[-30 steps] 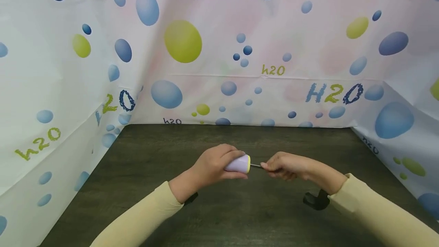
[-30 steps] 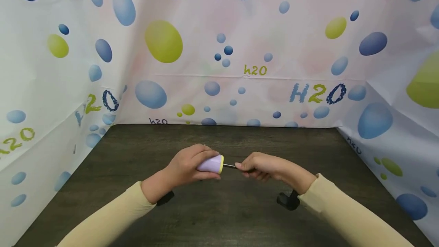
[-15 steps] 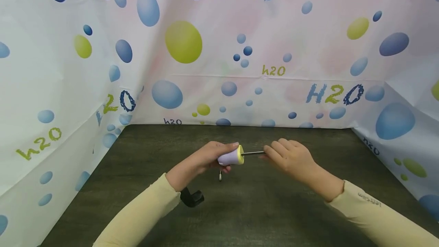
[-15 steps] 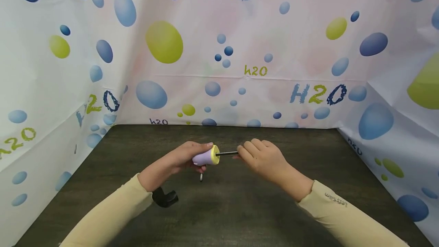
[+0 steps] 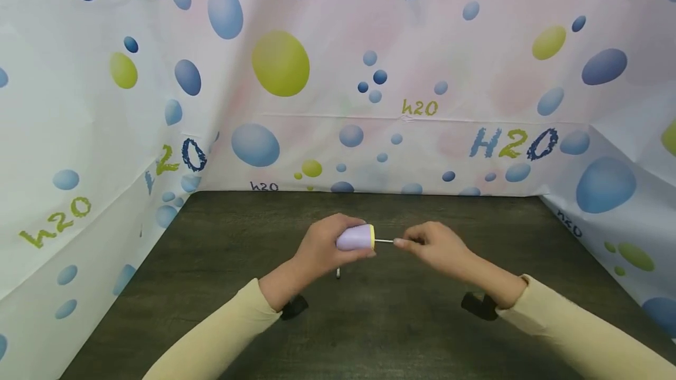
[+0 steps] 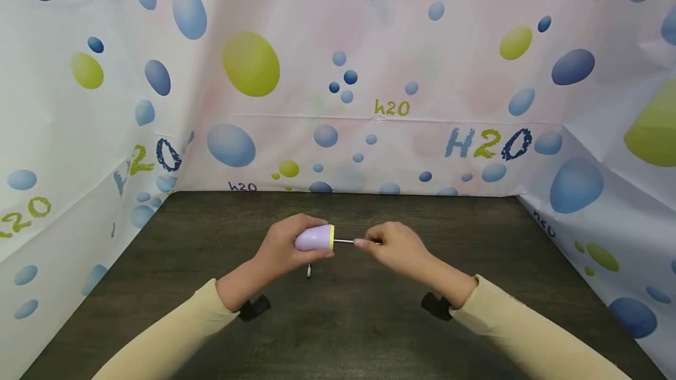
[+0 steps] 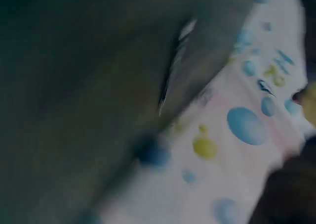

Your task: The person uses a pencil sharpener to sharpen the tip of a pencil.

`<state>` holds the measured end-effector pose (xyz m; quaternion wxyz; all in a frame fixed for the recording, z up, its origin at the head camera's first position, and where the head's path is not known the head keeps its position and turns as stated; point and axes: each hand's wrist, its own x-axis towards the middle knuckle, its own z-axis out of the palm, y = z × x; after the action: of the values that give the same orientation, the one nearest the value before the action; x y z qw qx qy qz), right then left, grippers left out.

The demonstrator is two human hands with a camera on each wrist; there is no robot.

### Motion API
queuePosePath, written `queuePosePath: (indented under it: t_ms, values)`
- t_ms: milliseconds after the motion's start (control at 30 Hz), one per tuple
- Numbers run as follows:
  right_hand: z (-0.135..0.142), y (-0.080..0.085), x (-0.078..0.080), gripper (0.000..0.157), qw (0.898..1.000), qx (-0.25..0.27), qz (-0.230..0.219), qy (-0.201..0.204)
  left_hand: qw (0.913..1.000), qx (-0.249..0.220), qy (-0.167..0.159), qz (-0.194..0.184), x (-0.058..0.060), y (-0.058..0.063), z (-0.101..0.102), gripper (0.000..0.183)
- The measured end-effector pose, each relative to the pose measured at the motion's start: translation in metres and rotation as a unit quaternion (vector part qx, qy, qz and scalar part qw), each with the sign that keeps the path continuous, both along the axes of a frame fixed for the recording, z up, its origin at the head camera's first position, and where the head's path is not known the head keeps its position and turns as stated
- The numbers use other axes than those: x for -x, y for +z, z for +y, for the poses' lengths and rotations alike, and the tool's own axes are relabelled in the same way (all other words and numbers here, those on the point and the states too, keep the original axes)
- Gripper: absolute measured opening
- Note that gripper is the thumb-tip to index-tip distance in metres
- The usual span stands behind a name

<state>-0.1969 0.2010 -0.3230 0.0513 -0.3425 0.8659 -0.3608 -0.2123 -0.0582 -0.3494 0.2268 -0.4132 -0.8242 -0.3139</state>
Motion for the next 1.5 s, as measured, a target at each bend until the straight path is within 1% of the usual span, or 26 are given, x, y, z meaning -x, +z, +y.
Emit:
queuePosePath:
  t_ms: [33, 100, 167, 200, 233, 300, 367, 400, 433, 500, 600, 667, 733, 800, 833, 900, 967, 1033, 1100, 1167, 1200, 1233, 1300, 1367, 1433, 1500]
  values:
    - [0.001, 0.002, 0.001, 0.05, 0.988, 0.014, -0.154, 0.002, 0.9946, 0.015, -0.018, 0.102, 0.002, -0.003, -0.002, 0.056]
    - [0.003, 0.003, 0.006, 0.046, 0.926, 0.015, -0.377, -0.004, 0.9651, 0.031, -0.047, 0.256, 0.006, -0.008, -0.006, 0.065]
    - [0.004, 0.001, 0.01, 0.046, 0.879, 0.003, -0.477, 0.004, 0.9444, 0.037, -0.062, 0.321, 0.008, -0.011, -0.008, 0.07]
    - [0.005, -0.001, 0.011, 0.046, 0.876, -0.001, -0.483, 0.009, 0.9438, 0.039, -0.064, 0.322, 0.009, -0.012, -0.009, 0.07]
    - [0.004, -0.002, 0.012, 0.046, 0.887, 0.001, -0.462, 0.015, 0.9488, 0.043, -0.059, 0.307, 0.008, -0.012, -0.01, 0.069]
    - [0.003, -0.004, 0.01, 0.047, 0.936, 0.0, -0.353, 0.006, 0.9716, 0.053, -0.034, 0.228, 0.006, -0.011, -0.009, 0.064]
    - [0.001, -0.005, 0.006, 0.05, 0.984, -0.028, -0.175, -0.022, 0.9953, 0.053, -0.001, 0.08, 0.004, -0.007, -0.007, 0.056]
    - [0.0, -0.006, 0.004, 0.054, 0.996, -0.05, -0.061, -0.035, 0.9988, 0.044, 0.017, -0.008, 0.004, -0.004, -0.006, 0.052]
    - [-0.002, -0.008, 0.003, 0.058, 0.994, -0.075, 0.058, -0.045, 0.9939, 0.029, 0.036, -0.1, 0.004, -0.001, -0.005, 0.049]
    - [-0.003, -0.01, 0.003, 0.06, 0.95, -0.112, 0.285, -0.06, 0.956, -0.021, 0.052, -0.288, 0.006, 0.005, -0.004, 0.046]
    - [-0.004, -0.013, 0.009, 0.055, 0.819, -0.105, 0.561, -0.058, 0.8661, -0.079, 0.033, -0.492, 0.012, 0.014, -0.007, 0.048]
    - [-0.004, -0.014, 0.013, 0.045, 0.748, -0.07, 0.659, -0.036, 0.81, -0.091, 0.002, -0.579, 0.014, 0.017, -0.009, 0.05]
    - [-0.005, -0.014, 0.016, 0.04, 0.701, -0.043, 0.711, -0.02, 0.777, -0.088, -0.023, -0.623, 0.013, 0.02, -0.011, 0.05]
    - [-0.006, -0.013, 0.016, 0.04, 0.682, -0.021, 0.731, -0.011, 0.7623, -0.088, -0.03, -0.641, 0.01, 0.022, -0.01, 0.049]
    - [-0.007, -0.013, 0.015, 0.041, 0.683, -0.016, 0.73, -0.01, 0.7621, -0.09, -0.029, -0.64, 0.009, 0.023, -0.009, 0.049]
    - [-0.008, -0.011, 0.012, 0.044, 0.706, -0.013, 0.708, -0.016, 0.7775, -0.096, -0.015, -0.621, 0.004, 0.024, -0.007, 0.049]
    - [-0.007, -0.009, 0.008, 0.049, 0.749, -0.014, 0.662, -0.029, 0.8139, -0.099, 0.007, -0.572, -0.002, 0.025, -0.003, 0.048]
    - [-0.006, -0.007, 0.004, 0.055, 0.811, -0.023, 0.583, -0.04, 0.8692, -0.09, 0.032, -0.485, -0.008, 0.023, 0.001, 0.046]
    - [-0.002, -0.002, 0.0, 0.056, 0.903, -0.026, 0.428, -0.029, 0.9359, -0.061, 0.041, -0.345, -0.014, 0.019, 0.003, 0.045]
    - [0.002, 0.003, -0.001, 0.057, 0.984, -0.012, 0.177, 0.007, 0.9906, -0.009, 0.021, -0.135, -0.015, 0.014, 0.005, 0.048]
    - [0.005, 0.006, 0.0, 0.055, 0.999, 0.005, 0.029, 0.022, 0.9997, 0.013, 0.011, -0.016, -0.014, 0.012, 0.005, 0.051]
    - [0.008, 0.009, 0.001, 0.053, 0.992, 0.023, -0.117, 0.027, 0.9944, 0.032, -0.004, 0.101, -0.013, 0.01, 0.005, 0.054]
    - [0.013, 0.012, 0.006, 0.048, 0.941, 0.036, -0.335, 0.026, 0.956, 0.048, -0.024, 0.288, -0.007, 0.009, 0.005, 0.062]
    - [0.016, 0.012, 0.01, 0.045, 0.899, 0.032, -0.435, 0.033, 0.9302, 0.05, -0.044, 0.361, -0.003, 0.008, 0.005, 0.066]
    - [0.017, 0.011, 0.012, 0.044, 0.9, 0.029, -0.433, 0.042, 0.9347, 0.055, -0.046, 0.348, -0.001, 0.009, 0.004, 0.066]
    - [0.016, 0.009, 0.012, 0.045, 0.933, 0.027, -0.357, 0.03, 0.9571, 0.053, -0.034, 0.283, -0.002, 0.009, 0.003, 0.063]
